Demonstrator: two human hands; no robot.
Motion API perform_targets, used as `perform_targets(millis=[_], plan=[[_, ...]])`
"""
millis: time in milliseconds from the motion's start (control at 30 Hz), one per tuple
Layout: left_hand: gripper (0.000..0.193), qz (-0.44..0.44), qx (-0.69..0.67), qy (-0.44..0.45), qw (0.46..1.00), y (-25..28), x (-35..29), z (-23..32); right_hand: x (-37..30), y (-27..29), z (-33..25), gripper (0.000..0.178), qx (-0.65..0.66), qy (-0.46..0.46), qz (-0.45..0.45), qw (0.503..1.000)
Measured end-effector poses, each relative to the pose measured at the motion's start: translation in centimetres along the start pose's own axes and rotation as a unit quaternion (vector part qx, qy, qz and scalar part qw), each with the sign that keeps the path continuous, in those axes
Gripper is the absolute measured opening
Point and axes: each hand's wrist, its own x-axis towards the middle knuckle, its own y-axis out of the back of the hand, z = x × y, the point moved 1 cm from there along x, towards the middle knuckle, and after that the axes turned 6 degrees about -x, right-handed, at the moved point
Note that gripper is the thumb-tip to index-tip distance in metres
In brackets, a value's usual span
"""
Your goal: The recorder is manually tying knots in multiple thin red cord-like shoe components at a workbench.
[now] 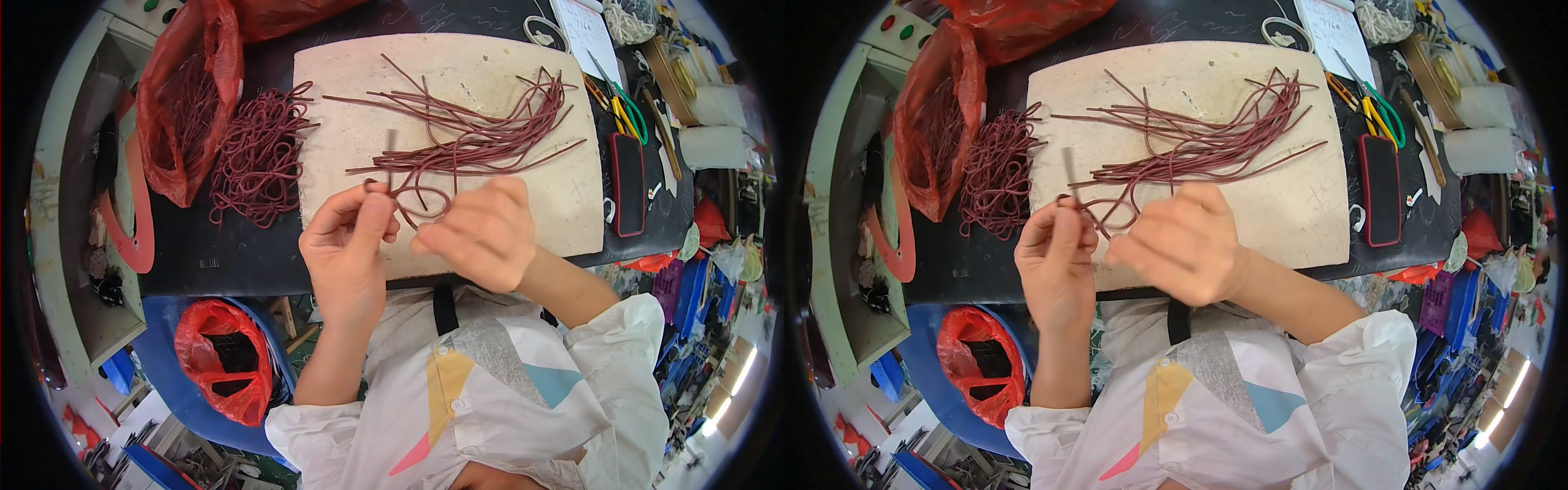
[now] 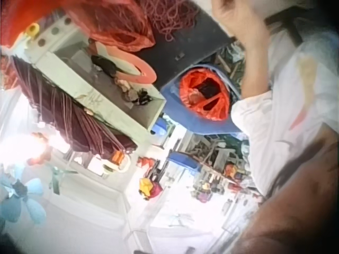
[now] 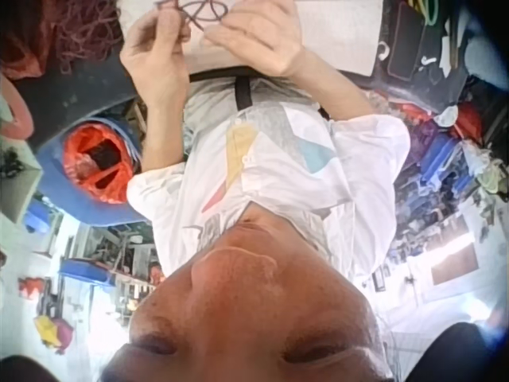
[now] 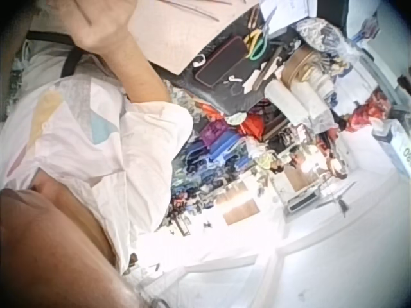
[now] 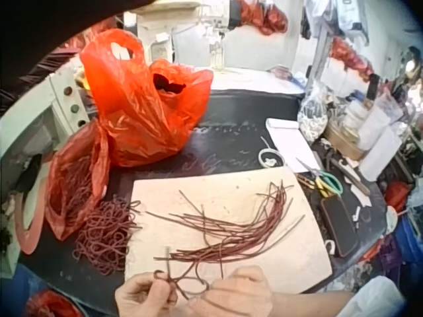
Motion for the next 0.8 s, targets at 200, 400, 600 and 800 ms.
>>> perform_targets(millis=[200,400,600,800], plan=[[0.01,-0.107,0.182,-0.001,0.977,0.4,0.2,-0.1,2.2,1.2,0.3,0.018,0.013,-0.061,-0.035,0.997],[0.013,-0.172,0.025,0.149,0.973,0.7,0.0,0.3,1.9,0.8,1.2,0.01,0.5,-0.478,-0.189,0.697],[0.014,-0.107,0.129,0.097,0.981,0.6,-0.2,0.0,1.9,1.3,0.6,0.01,0.475,-0.451,-0.191,0.732],[0.012,-0.126,0.207,-0.003,0.97,0.4,-0.5,0.6,1.5,1.4,0.7,0.012,0.448,-0.449,-0.204,0.746]])
